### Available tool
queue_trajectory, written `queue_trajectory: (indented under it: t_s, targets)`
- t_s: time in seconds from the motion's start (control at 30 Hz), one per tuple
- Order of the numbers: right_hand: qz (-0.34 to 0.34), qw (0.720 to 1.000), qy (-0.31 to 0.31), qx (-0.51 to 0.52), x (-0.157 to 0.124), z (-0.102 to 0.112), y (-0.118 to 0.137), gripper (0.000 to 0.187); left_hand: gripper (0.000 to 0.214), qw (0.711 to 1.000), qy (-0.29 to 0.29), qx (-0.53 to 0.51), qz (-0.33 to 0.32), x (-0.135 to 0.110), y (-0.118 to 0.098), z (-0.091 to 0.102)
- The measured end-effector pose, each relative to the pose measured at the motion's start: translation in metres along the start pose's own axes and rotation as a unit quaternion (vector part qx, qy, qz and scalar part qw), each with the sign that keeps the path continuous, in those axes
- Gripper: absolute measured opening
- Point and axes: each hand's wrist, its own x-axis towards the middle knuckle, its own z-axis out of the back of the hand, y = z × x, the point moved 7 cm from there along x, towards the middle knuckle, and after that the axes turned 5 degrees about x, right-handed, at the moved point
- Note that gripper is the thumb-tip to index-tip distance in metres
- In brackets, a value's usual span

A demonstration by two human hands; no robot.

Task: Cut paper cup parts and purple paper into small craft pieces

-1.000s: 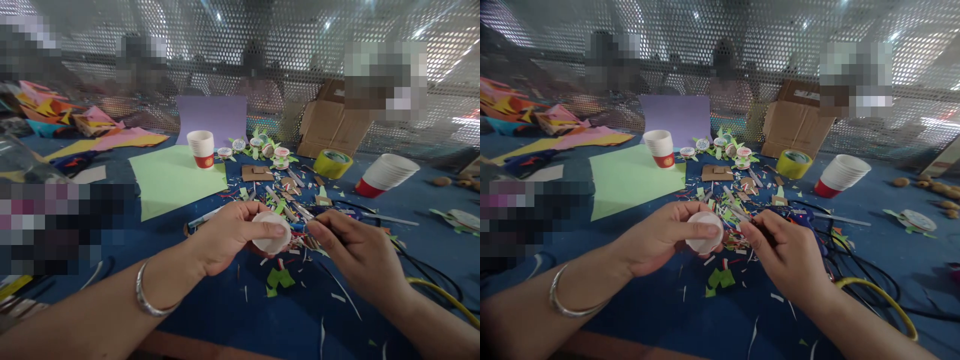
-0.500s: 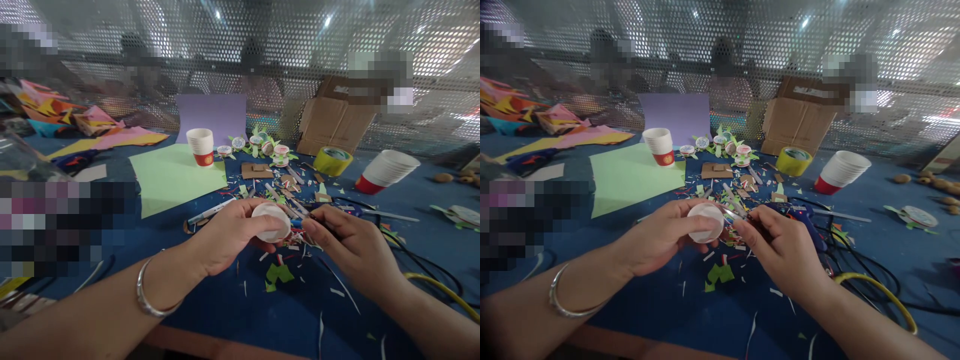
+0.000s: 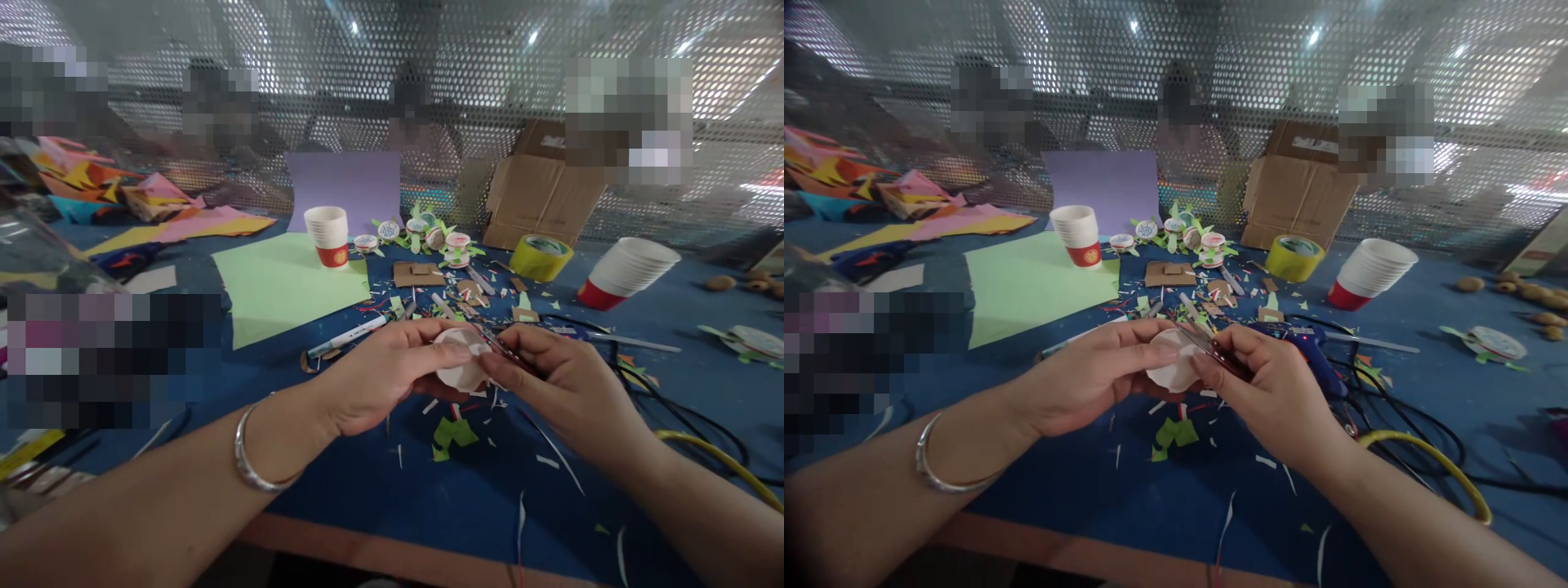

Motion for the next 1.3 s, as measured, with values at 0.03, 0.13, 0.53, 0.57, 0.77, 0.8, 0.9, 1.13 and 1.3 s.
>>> queue_trajectory:
  t_s: [0.03,0.13,0.53,0.57,0.77,0.8,0.9,1.13,1.3]
  targets:
    - [-0.002,1.000,-0.002,0.000,0.000,0.001,0.000,0.032,0.019,1.000,0.005,-0.007,0.004,-0.001,-0.001,0.000]
    - [0.006,1.000,-0.015,-0.013,0.000,0.005,0.000,0.036,0.022,0.999,0.018,-0.023,0.013,-0.002,-0.002,0.001]
    - [0.009,1.000,-0.012,0.007,0.001,0.004,0.000,0.034,0.034,0.996,0.009,0.026,-0.086,-0.005,-0.011,-0.002]
    - [0.010,1.000,-0.016,0.011,0.001,0.005,0.000,0.034,0.035,0.995,0.006,0.032,-0.096,-0.005,-0.012,-0.002]
    - [0.024,0.998,-0.043,-0.025,-0.001,0.013,0.003,0.034,0.038,0.992,0.011,0.055,-0.117,-0.006,-0.015,-0.002]
    - [0.027,0.998,-0.048,-0.032,-0.002,0.013,0.004,0.034,0.039,0.992,0.017,0.059,-0.112,-0.006,-0.015,-0.002]
    - [0.036,0.997,-0.052,-0.048,-0.003,0.011,0.008,0.034,0.042,0.992,0.036,0.078,-0.091,-0.006,-0.013,-0.003]
    - [0.046,0.997,-0.030,-0.060,-0.004,0.002,0.016,0.037,0.050,0.983,0.023,0.141,-0.115,-0.006,-0.015,-0.001]
    - [0.022,0.997,-0.040,-0.059,-0.002,0.008,0.008,0.038,0.046,0.983,-0.026,0.113,-0.144,-0.006,-0.025,0.008]
